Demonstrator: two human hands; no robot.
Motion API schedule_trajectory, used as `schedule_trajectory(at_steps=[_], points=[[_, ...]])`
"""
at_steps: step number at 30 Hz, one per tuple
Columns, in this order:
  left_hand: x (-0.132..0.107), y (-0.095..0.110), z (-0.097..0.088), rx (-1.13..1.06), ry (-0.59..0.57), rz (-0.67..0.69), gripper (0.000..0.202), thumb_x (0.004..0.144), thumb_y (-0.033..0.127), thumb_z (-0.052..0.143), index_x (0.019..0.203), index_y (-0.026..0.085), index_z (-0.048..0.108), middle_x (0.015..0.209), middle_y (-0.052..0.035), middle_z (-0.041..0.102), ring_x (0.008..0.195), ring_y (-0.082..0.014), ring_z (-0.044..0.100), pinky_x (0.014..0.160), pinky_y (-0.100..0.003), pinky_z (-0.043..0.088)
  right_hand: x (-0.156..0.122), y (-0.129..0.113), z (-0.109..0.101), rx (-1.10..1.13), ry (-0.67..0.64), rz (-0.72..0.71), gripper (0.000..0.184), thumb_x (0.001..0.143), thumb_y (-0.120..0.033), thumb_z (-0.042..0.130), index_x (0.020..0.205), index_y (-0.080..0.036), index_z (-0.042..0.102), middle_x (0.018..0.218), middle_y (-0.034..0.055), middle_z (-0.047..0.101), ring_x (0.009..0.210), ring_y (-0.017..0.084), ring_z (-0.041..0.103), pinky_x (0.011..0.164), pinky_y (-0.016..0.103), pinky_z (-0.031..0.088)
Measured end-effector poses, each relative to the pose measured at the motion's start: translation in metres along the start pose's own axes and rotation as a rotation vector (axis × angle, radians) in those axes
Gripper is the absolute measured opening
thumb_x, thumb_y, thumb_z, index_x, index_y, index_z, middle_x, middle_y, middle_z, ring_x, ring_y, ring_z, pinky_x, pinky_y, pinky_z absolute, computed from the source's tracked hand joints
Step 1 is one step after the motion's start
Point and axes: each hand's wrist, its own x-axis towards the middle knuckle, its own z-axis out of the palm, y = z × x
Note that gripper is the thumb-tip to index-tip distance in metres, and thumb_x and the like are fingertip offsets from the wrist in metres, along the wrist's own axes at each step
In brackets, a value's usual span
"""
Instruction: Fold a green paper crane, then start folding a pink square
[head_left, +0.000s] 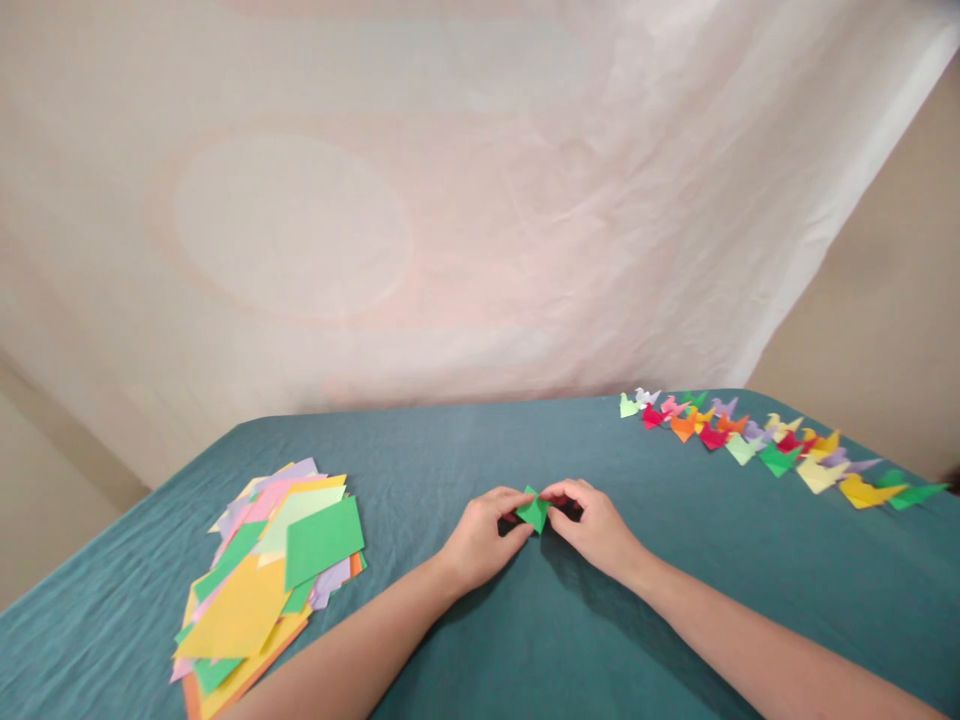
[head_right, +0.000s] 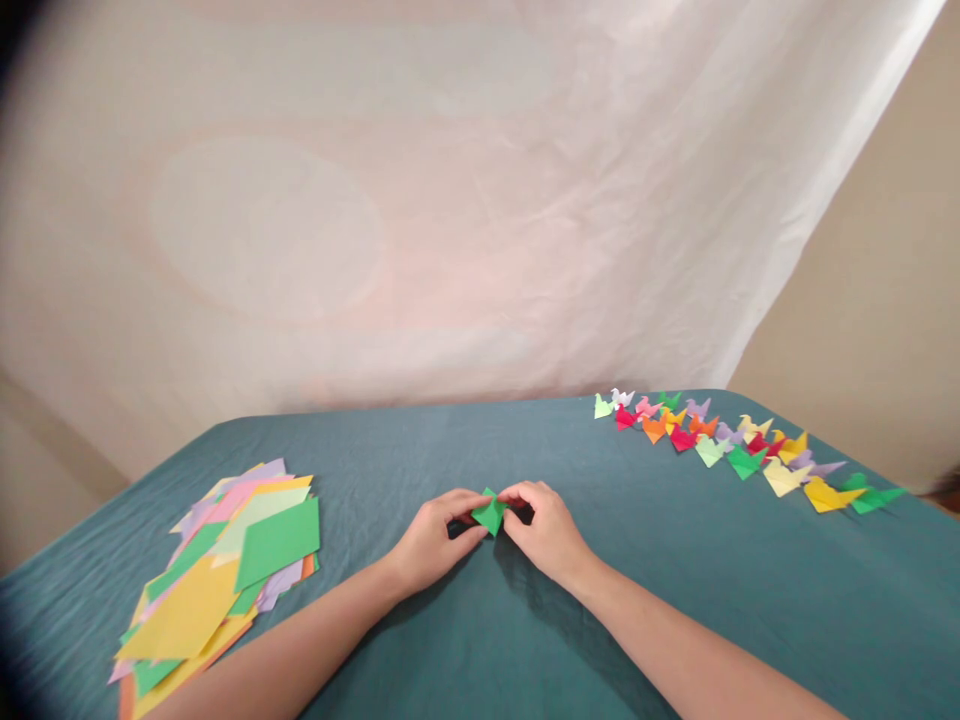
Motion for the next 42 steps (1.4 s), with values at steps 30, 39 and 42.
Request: schedule_trajectory(at_steps=[30, 39, 42], points=[[-0.003, 0.002, 0.000, 0.386, -0.028, 0.101, 0.037, 0.080, 0.027, 0.058, 0.116, 0.020, 0.055, 0.116, -0.0053, 0.059, 0.108, -0.0208, 0.051, 0.097, -0.037, 0.037, -0.004, -0.004, -0.001, -0.496, -0.088, -0.407, 0.011, 0.083, -0.013, 0.053, 0.083, -0.019, 0.062, 0.085, 0.0032, 0.061, 0.081, 0.017, 0.052, 0.074, 0.030, 0.038], [-0.003, 0.006, 0.000, 0.337, -0.009, 0.074, 0.031, 0.081, 0.026, 0.055, 0.111, 0.021, 0.057, 0.113, -0.0051, 0.060, 0.105, -0.0207, 0.053, 0.095, -0.036, 0.038, -0.006, -0.007, -0.001, -0.387, -0.059, -0.362, 0.017, 0.084, -0.011, 0.046, 0.089, -0.020, 0.060, 0.089, 0.0044, 0.059, 0.077, 0.016, 0.055, 0.072, 0.029, 0.043], [-0.002, 0.006, 0.000, 0.321, 0.011, 0.057, 0.030, 0.081, 0.027, 0.055, 0.110, 0.021, 0.059, 0.112, -0.0045, 0.061, 0.105, -0.0206, 0.053, 0.095, -0.036, 0.038, -0.006, -0.008, -0.001, -0.362, -0.061, -0.358, 0.018, 0.084, -0.011, 0.045, 0.088, -0.020, 0.060, 0.089, 0.0047, 0.059, 0.077, 0.016, 0.056, 0.072, 0.029, 0.044]])
